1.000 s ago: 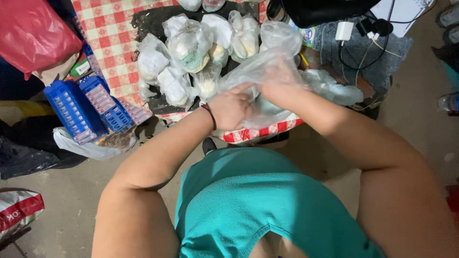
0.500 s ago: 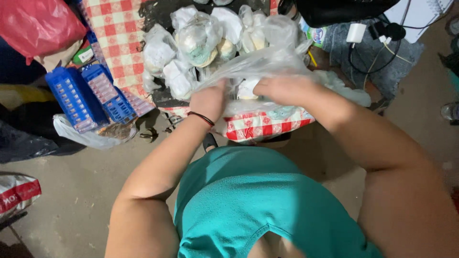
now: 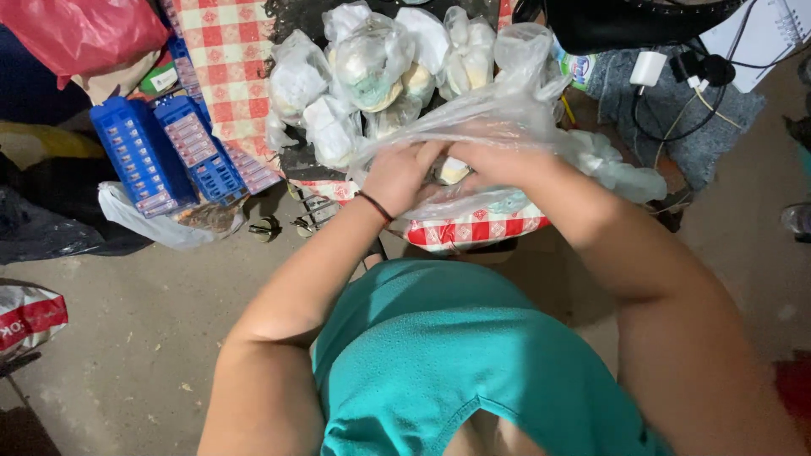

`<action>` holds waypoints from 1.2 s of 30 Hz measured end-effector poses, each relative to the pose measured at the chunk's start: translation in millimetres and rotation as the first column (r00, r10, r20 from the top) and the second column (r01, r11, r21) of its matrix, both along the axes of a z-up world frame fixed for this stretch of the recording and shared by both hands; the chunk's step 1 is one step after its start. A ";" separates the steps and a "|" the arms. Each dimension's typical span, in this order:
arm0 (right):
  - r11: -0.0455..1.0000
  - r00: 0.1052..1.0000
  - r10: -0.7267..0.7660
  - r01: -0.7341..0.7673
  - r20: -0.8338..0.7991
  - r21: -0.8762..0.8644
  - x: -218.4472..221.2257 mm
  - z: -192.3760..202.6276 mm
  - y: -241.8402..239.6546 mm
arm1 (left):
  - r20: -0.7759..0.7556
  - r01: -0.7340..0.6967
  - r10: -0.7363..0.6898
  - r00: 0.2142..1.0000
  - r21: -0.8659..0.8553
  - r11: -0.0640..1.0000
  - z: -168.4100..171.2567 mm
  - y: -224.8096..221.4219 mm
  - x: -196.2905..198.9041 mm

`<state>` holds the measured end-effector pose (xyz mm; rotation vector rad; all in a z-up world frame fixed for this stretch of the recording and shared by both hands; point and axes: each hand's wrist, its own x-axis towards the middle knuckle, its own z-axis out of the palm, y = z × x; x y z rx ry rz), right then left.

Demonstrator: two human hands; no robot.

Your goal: Organizing dental trays and unwrapping dental models for inspection.

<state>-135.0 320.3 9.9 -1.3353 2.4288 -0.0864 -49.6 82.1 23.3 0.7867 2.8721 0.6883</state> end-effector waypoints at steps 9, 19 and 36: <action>0.932 0.937 -0.313 0.272 0.154 0.242 -2.3 10.7 11.5 | 0.243 0.066 0.029 0.969 -0.373 0.925 -10.4 -8.5 -4.5; 0.476 0.930 -0.117 0.360 0.348 -0.802 54.7 75.3 42.1 | 0.582 -0.206 -0.226 0.781 0.582 0.787 67.4 -4.2 20.8; 0.230 0.836 -0.259 0.540 0.483 -0.810 120.9 106.0 17.2 | 0.563 -0.554 -0.171 0.809 0.826 0.099 69.9 8.8 26.7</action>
